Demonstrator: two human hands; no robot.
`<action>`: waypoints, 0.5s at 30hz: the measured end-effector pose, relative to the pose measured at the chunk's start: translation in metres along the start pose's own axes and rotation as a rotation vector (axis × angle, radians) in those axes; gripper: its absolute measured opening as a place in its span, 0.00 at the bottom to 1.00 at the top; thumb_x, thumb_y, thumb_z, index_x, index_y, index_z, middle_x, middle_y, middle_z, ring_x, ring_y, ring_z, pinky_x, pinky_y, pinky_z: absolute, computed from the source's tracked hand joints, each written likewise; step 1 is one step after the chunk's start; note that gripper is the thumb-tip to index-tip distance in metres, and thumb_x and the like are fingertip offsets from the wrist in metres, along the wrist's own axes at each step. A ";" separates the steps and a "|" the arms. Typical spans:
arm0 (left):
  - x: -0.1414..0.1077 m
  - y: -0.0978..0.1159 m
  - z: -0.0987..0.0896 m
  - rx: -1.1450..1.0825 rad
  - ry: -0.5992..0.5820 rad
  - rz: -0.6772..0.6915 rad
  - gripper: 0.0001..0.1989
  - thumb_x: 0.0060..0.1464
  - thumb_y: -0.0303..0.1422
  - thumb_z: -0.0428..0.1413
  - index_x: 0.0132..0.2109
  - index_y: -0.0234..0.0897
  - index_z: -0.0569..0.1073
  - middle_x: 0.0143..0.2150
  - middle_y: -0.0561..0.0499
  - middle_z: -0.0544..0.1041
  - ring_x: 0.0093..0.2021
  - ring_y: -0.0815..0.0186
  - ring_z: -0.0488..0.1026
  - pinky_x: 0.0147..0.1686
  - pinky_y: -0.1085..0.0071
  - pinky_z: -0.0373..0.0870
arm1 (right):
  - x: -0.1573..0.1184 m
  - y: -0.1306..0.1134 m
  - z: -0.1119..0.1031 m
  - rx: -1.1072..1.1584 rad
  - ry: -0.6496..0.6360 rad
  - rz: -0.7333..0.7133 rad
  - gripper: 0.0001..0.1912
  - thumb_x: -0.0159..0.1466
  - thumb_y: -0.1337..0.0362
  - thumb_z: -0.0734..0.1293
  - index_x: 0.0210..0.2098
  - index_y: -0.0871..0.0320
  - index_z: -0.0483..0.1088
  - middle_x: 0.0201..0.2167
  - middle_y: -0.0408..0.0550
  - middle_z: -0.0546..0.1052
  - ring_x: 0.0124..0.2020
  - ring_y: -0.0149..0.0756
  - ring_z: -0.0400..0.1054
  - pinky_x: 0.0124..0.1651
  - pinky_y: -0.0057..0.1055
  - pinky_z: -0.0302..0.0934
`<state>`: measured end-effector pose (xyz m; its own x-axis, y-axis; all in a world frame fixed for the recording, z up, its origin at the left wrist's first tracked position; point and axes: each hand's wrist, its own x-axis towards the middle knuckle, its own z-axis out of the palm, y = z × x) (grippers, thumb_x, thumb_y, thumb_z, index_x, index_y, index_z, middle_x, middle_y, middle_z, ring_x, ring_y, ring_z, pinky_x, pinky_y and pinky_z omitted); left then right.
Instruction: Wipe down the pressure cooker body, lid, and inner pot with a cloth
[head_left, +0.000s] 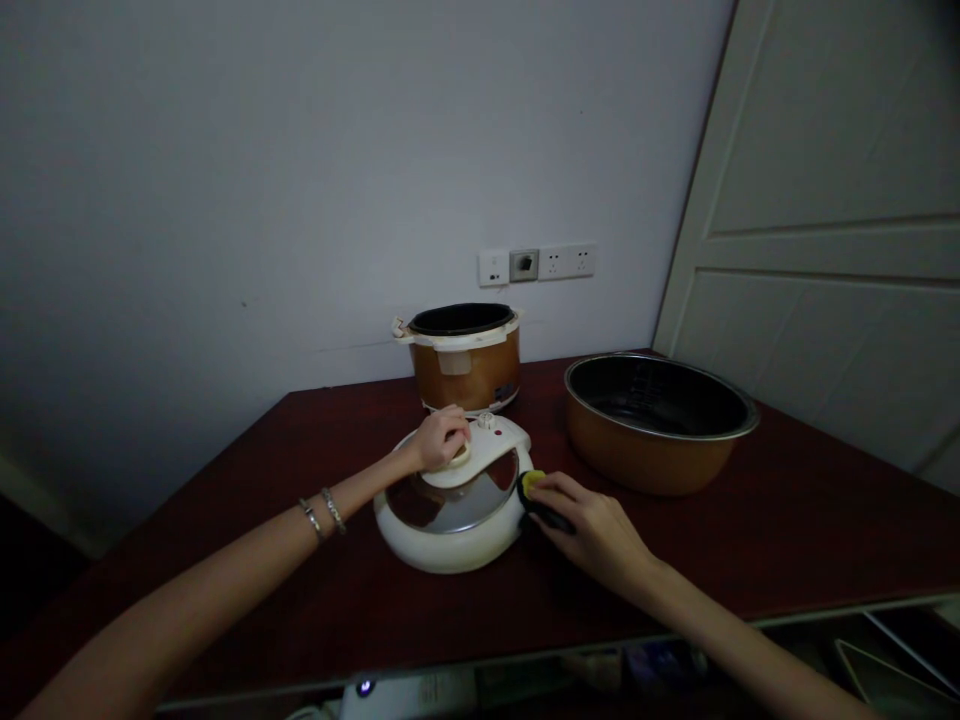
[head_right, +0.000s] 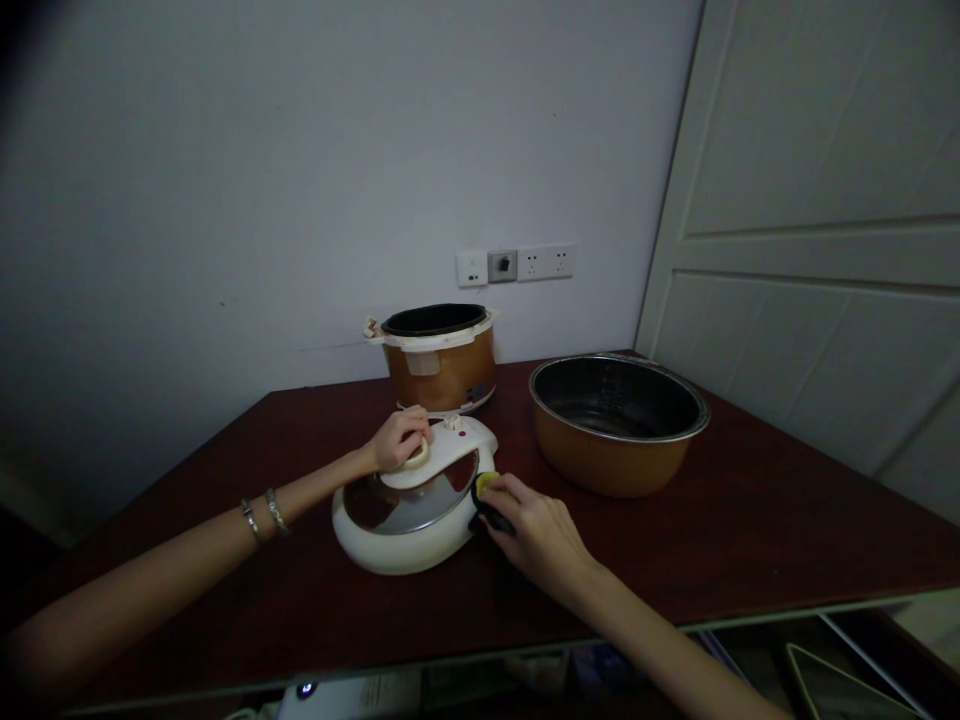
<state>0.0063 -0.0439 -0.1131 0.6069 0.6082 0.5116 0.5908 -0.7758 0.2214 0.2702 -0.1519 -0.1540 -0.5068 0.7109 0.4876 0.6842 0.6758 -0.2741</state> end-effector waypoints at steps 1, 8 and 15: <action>0.000 0.001 0.000 0.008 -0.001 0.000 0.12 0.49 0.26 0.45 0.24 0.34 0.70 0.27 0.48 0.69 0.31 0.65 0.65 0.34 0.67 0.62 | 0.001 -0.001 0.002 -0.022 0.018 0.014 0.15 0.65 0.63 0.61 0.50 0.54 0.69 0.52 0.52 0.70 0.43 0.38 0.71 0.40 0.31 0.69; 0.000 0.001 -0.001 0.005 0.021 -0.005 0.12 0.48 0.26 0.45 0.23 0.34 0.70 0.26 0.48 0.68 0.31 0.65 0.65 0.34 0.68 0.62 | 0.001 -0.014 0.017 -0.247 0.009 0.021 0.18 0.60 0.70 0.64 0.50 0.56 0.69 0.46 0.55 0.74 0.44 0.43 0.69 0.35 0.32 0.68; -0.001 -0.001 0.001 0.003 0.027 -0.027 0.12 0.48 0.26 0.45 0.23 0.34 0.71 0.26 0.49 0.67 0.30 0.66 0.65 0.33 0.68 0.62 | -0.002 -0.065 0.030 -0.184 -0.086 -0.050 0.20 0.57 0.73 0.65 0.49 0.58 0.68 0.43 0.54 0.75 0.40 0.41 0.71 0.33 0.29 0.67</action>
<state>0.0063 -0.0436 -0.1146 0.5762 0.6243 0.5275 0.6083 -0.7586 0.2334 0.2106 -0.1919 -0.1624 -0.5799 0.6966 0.4224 0.7373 0.6693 -0.0915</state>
